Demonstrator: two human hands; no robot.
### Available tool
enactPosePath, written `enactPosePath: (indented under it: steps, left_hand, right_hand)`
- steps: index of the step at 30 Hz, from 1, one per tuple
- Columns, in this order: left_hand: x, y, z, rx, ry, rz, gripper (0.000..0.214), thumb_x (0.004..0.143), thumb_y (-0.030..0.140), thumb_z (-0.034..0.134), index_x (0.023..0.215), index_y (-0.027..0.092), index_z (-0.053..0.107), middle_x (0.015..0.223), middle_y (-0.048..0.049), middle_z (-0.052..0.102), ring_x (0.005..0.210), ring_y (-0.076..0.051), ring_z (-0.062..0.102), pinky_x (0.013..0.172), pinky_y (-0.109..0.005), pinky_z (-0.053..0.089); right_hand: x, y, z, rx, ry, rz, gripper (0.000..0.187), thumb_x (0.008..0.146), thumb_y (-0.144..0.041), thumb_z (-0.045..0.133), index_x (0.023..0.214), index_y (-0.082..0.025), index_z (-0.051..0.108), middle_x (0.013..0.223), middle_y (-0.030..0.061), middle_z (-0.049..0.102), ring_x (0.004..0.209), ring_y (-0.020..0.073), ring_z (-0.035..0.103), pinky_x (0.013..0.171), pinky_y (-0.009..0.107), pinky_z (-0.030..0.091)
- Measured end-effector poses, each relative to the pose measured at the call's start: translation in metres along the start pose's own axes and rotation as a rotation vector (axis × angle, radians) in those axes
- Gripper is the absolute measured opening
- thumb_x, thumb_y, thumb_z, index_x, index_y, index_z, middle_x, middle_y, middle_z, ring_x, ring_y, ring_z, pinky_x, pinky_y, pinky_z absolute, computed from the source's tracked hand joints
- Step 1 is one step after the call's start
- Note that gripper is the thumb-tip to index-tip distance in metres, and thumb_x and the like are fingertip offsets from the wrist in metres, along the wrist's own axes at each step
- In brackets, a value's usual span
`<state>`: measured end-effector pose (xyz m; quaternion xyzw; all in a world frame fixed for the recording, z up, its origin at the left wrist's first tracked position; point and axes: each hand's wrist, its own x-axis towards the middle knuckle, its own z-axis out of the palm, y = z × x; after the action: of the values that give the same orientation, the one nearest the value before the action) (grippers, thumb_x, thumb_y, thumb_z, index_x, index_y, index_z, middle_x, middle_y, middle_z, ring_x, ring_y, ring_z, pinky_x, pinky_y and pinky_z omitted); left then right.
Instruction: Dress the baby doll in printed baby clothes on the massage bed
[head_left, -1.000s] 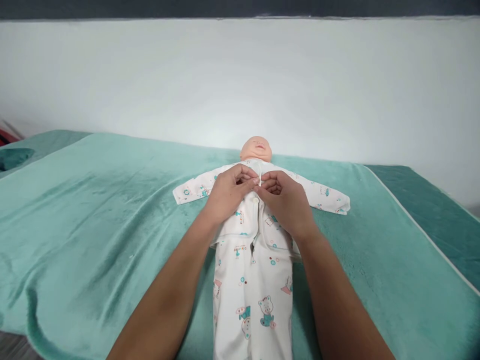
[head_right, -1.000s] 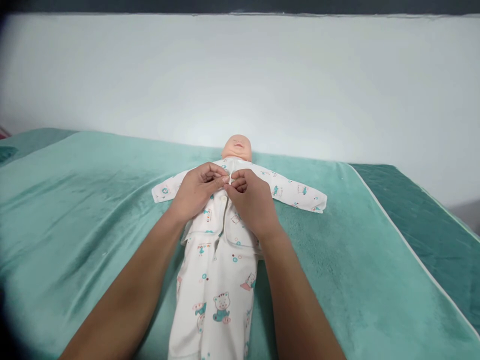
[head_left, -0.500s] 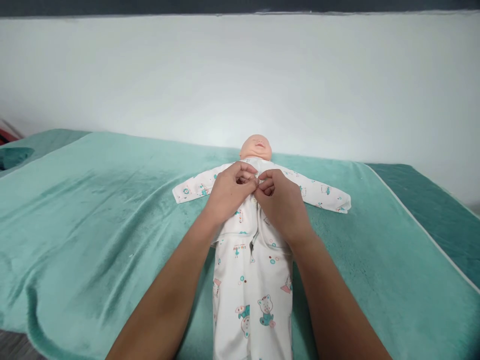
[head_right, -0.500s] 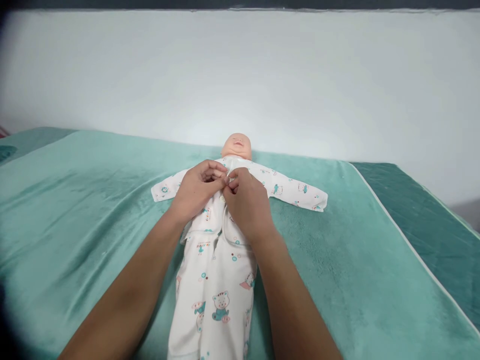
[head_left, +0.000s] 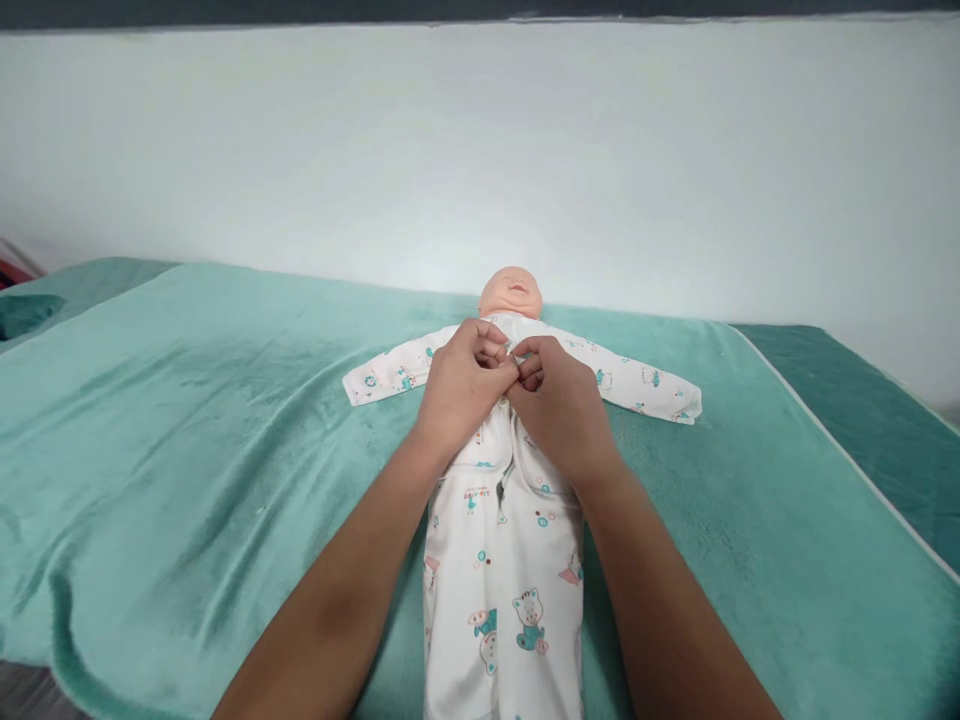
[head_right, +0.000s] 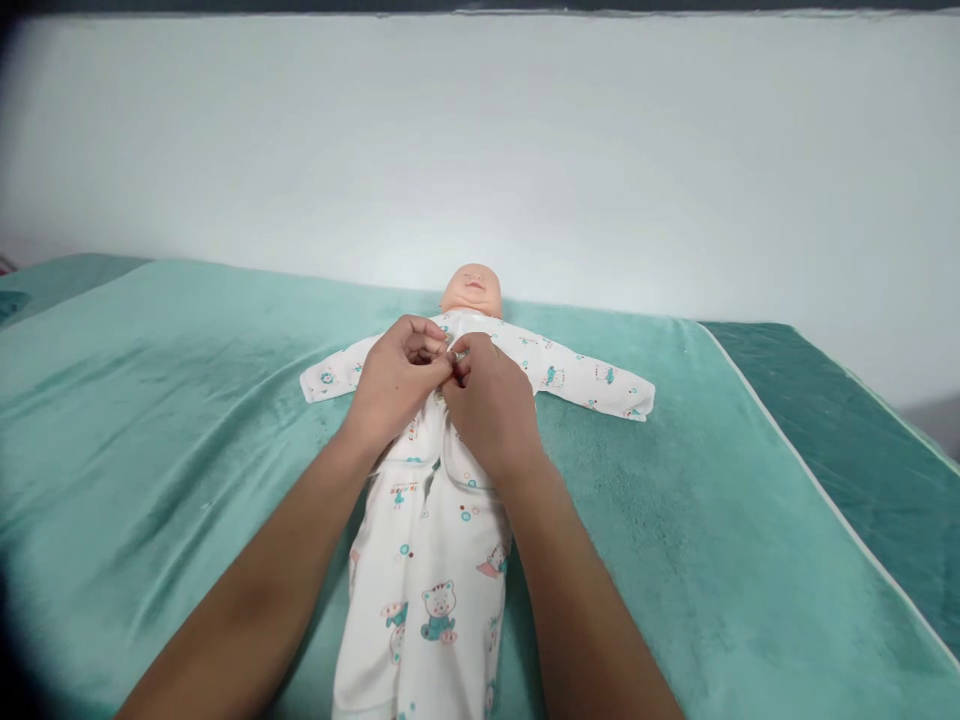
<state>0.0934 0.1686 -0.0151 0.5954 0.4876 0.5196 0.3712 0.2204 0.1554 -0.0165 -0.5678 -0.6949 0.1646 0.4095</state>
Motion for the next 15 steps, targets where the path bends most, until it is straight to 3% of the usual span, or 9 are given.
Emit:
enactPosePath:
  steps: [6, 15]
  left_hand:
    - [0.0, 0.001, -0.002, -0.137, 0.002, -0.079, 0.025, 0.071, 0.013, 0.061, 0.093, 0.023, 0.055, 0.075, 0.0037, 0.063, 0.069, -0.013, 0.059, 0.067, -0.027, 0.046]
    - [0.005, -0.009, -0.011, -0.2, -0.103, -0.028, 0.026, 0.074, 0.02, 0.066, 0.098, 0.023, 0.057, 0.083, 0.001, 0.069, 0.075, -0.015, 0.062, 0.07, -0.028, 0.048]
  right_hand:
    - [0.0, -0.002, -0.001, 0.061, 0.002, 0.009, 0.022, 0.078, -0.015, 0.06, 0.099, -0.024, 0.057, 0.07, -0.0042, 0.065, 0.068, 0.0162, 0.061, 0.065, 0.029, 0.041]
    - [-0.001, -0.002, -0.002, 0.093, -0.013, 0.021, 0.028, 0.081, -0.02, 0.062, 0.108, -0.024, 0.056, 0.073, -0.0039, 0.068, 0.069, 0.0159, 0.063, 0.064, 0.029, 0.042]
